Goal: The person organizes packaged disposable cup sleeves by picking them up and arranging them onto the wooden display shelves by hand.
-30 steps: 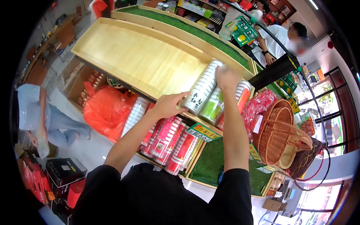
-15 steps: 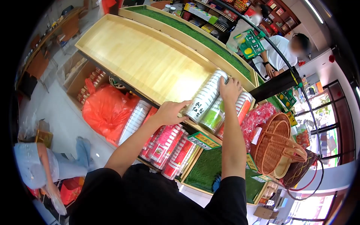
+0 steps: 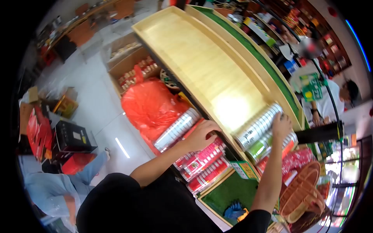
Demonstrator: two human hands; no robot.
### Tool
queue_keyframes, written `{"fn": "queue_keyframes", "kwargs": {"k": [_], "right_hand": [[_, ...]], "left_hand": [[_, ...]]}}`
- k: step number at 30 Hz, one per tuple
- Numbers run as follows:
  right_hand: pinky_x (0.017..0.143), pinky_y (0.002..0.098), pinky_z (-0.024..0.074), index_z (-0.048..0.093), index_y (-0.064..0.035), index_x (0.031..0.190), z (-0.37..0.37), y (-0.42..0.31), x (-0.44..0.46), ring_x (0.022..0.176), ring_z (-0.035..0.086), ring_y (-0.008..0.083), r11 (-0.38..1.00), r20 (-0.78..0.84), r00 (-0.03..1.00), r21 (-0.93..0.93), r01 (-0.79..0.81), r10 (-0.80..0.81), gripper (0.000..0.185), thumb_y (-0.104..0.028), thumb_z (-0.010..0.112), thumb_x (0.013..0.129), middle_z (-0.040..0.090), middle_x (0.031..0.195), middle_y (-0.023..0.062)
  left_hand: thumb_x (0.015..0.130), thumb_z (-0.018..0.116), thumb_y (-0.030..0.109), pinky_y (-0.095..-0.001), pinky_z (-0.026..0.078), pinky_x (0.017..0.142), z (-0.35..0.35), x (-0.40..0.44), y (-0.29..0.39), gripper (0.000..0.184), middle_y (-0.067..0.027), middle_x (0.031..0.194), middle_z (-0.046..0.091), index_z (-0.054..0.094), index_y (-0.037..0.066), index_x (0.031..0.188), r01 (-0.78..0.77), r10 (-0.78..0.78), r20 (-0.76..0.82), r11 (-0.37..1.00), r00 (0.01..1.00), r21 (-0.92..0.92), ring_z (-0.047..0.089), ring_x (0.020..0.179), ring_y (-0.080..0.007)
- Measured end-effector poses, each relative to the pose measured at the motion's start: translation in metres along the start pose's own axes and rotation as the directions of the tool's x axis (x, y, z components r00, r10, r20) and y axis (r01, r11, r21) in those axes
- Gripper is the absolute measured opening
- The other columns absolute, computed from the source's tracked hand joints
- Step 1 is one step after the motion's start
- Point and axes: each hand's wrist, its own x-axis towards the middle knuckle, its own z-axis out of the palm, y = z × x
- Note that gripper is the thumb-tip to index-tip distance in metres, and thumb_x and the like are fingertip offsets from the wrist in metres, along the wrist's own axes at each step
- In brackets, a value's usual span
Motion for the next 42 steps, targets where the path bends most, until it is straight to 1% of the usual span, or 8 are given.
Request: {"fn": "queue_keyframes", "kwargs": {"k": [8,15,20,29,32,34,37,42], "right_hand": [[0.108,0.0475,0.0308,0.057,-0.0064,0.127,-0.015,-0.023,0.000,0.126,0.046,0.0340,0.998,0.026,0.997,-0.003,-0.067,0.067,0.059,-0.053,0.041,0.096,0.057,0.130,0.0135],[0.108,0.0466,0.0290,0.054,-0.0064,0.129,-0.016,-0.035,0.004,0.125,0.047,0.0336,0.996,0.030,0.995,-0.030,-0.090,0.091,0.060,-0.055,0.040,0.095,0.058,0.129,0.0155],[0.108,0.0458,0.0300,0.055,-0.0074,0.129,-0.021,-0.037,0.001,0.123,0.048,0.0341,0.997,0.043,0.996,-0.024,-0.080,0.081,0.059,-0.054,0.038,0.096,0.058,0.129,0.0153],[0.106,0.0477,0.0319,0.057,-0.0058,0.130,-0.016,-0.023,-0.002,0.122,0.050,0.0357,0.999,0.034,0.999,-0.038,-0.032,0.033,0.060,-0.053,0.035,0.098,0.059,0.130,0.0156],[0.107,0.0477,0.0312,0.056,-0.0055,0.130,-0.014,-0.020,-0.002,0.123,0.049,0.0354,0.999,0.047,0.998,-0.025,-0.034,0.036,0.061,-0.053,0.034,0.098,0.058,0.130,0.0155],[0.108,0.0473,0.0301,0.056,-0.0055,0.131,-0.015,-0.022,-0.001,0.125,0.048,0.0348,0.999,0.045,0.998,-0.017,-0.042,0.043,0.062,-0.054,0.034,0.098,0.058,0.131,0.0155],[0.108,0.0470,0.0298,0.056,-0.0057,0.130,-0.017,-0.024,-0.002,0.125,0.048,0.0344,0.999,0.048,0.998,-0.023,-0.048,0.049,0.062,-0.053,0.034,0.098,0.058,0.131,0.0151],[0.107,0.0473,0.0312,0.057,-0.0058,0.128,-0.018,-0.026,-0.004,0.123,0.049,0.0341,0.999,0.018,0.999,-0.022,-0.049,0.049,0.061,-0.054,0.036,0.098,0.059,0.128,0.0143]], "left_hand": [[0.077,0.061,0.005,-0.0410,0.042,0.093,-0.089,-0.160,-0.079,0.032,-0.0145,0.106,0.057,0.062,0.005,0.108,0.453,-0.370,-0.302,0.846,0.879,0.281,0.051,0.107,-0.0342],[0.079,0.063,0.011,-0.0426,0.044,0.089,-0.111,-0.197,-0.055,0.039,-0.0172,0.104,0.055,0.058,0.007,0.117,0.596,-0.542,-0.267,0.779,0.797,0.196,0.053,0.103,-0.0362],[0.082,0.063,0.017,-0.0429,0.045,0.090,-0.106,-0.213,-0.062,0.044,-0.0178,0.109,0.054,0.054,0.008,0.125,0.547,-0.479,-0.291,0.804,0.828,0.233,0.053,0.107,-0.0376],[0.089,0.059,0.027,-0.0409,0.048,0.090,-0.128,-0.233,-0.025,0.054,-0.0209,0.112,0.057,0.044,0.009,0.138,0.721,-0.717,-0.122,0.647,0.686,0.250,0.058,0.105,-0.0366],[0.090,0.057,0.029,-0.0425,0.049,0.088,-0.130,-0.244,-0.026,0.049,-0.0231,0.106,0.060,0.048,0.008,0.133,0.808,-0.814,0.029,0.579,0.580,0.112,0.060,0.103,-0.0382],[0.091,0.057,0.029,-0.0415,0.051,0.082,-0.124,-0.263,-0.062,0.043,-0.0218,0.097,0.063,0.053,0.006,0.127,0.787,-0.835,0.213,0.549,0.507,0.281,0.064,0.094,-0.0348],[0.089,0.056,0.039,-0.0449,0.051,0.077,-0.112,-0.285,-0.077,0.047,-0.0225,0.104,0.065,0.055,0.004,0.119,0.656,-0.762,0.160,0.629,0.628,0.417,0.064,0.092,-0.0389],[0.090,0.057,0.037,-0.0421,0.051,0.079,-0.128,-0.241,-0.026,0.046,-0.0223,0.106,0.064,0.054,0.003,0.120,0.779,-0.812,0.248,0.579,0.528,0.241,0.064,0.095,-0.0368]]}}
